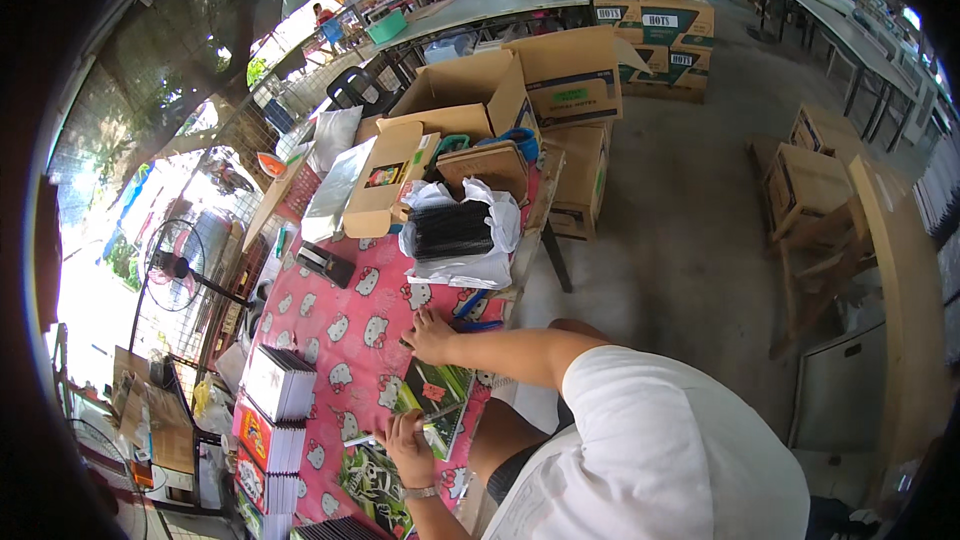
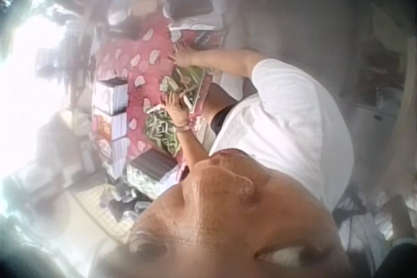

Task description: The person assembles a notebook by threading a metal spiral through the punched holes of a stack of covers and pages, then uses a blue tool to crimp the ends of the spiral.

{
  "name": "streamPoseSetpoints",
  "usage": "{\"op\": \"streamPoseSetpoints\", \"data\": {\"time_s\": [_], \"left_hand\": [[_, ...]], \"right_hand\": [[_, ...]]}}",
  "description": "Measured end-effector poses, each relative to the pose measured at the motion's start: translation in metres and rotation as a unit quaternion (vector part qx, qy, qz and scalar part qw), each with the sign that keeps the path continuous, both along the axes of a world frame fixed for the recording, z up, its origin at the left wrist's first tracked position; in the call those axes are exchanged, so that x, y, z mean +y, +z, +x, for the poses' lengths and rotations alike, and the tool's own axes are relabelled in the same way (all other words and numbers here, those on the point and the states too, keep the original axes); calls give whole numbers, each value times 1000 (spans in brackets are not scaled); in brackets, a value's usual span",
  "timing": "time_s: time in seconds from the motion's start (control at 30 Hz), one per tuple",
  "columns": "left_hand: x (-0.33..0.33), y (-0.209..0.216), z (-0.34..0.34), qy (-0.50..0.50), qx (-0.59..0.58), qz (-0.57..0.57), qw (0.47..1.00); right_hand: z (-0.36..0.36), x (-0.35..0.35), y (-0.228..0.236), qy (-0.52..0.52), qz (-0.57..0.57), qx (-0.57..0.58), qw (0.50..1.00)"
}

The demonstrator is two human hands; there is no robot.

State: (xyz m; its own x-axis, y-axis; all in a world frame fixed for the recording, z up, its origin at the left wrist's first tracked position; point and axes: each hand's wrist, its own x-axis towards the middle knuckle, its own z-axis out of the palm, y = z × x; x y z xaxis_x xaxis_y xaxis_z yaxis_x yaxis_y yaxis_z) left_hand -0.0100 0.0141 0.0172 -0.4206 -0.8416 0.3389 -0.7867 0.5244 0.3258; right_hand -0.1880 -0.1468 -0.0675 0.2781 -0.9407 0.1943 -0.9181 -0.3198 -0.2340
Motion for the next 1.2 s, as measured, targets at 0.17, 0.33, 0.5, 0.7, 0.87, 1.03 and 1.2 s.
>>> {"op": "streamPoseSetpoints", "data": {"time_s": [0.17, 0.33, 0.5, 0.7, 0.87, 1.03, 1.2], "left_hand": [[6, -8, 3, 160, -41, -105, 981], [5, -11, 20, 99, 42, -96, 990], [3, -13, 12, 81, 44, -87, 992], [2, -13, -5, 72, 59, -92, 991], [15, 3, 12, 94, 48, -84, 991], [4, -5, -2, 54, 65, -68, 994], [10, 7, -3, 15, 57, -80, 995]], "right_hand": [[-38, -8, 60, 180, 208, -236, 932], [-43, 71, 93, 348, 425, -566, 615], [-77, 80, 113, 349, 365, -499, 704], [-71, 92, 91, 355, 266, -447, 777], [-51, 105, 110, 323, 390, -349, 789], [-49, 86, 64, 362, 408, -510, 665], [-70, 96, 121, 382, 434, -552, 601]]}}
